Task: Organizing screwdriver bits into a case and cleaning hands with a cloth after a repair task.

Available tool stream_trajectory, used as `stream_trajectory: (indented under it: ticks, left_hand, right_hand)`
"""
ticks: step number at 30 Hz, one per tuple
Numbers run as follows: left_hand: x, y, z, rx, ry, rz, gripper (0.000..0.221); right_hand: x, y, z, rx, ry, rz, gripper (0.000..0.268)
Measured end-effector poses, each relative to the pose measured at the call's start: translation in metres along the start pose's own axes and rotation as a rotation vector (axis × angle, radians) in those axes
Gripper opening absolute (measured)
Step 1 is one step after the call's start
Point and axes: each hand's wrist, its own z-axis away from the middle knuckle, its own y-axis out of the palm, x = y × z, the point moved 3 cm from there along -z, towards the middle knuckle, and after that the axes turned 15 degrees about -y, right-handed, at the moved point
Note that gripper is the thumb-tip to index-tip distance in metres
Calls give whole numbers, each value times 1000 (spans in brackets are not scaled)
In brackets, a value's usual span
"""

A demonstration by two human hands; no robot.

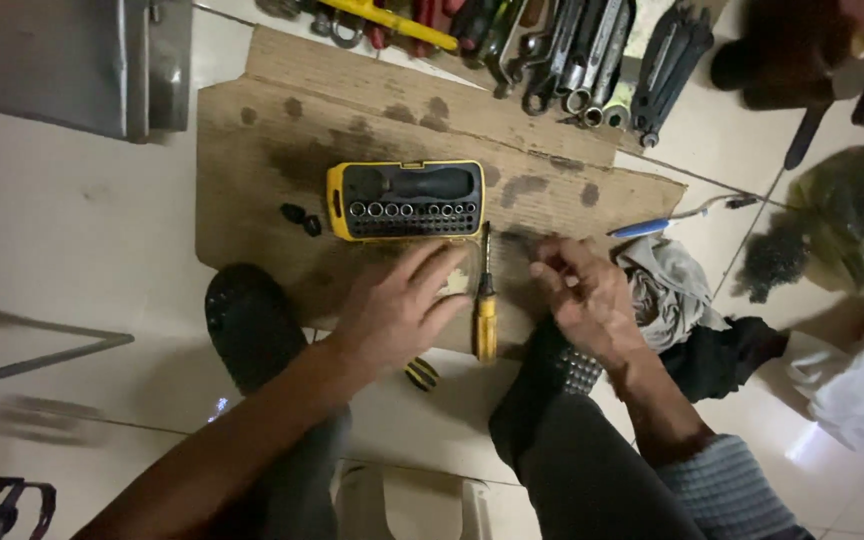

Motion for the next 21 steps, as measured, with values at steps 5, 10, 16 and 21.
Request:
stream_trajectory:
  ticks: [5,10,16,21]
  left_hand:
    - [-20,19,-21,-34,164,-18,42]
    - [-1,27,-25,71,101,-5,33]
    - [-2,28,0,259,-75,171,32]
    - [3,67,46,419,459,-193,33]
  right_hand:
    - [48,-14,-24,276,192,-408,17]
    - [23,11,-11,342,254,-542,17]
    - [-17,-7,-44,144,289,-675,6]
    - [19,-87,-123,-63,634,-456,20]
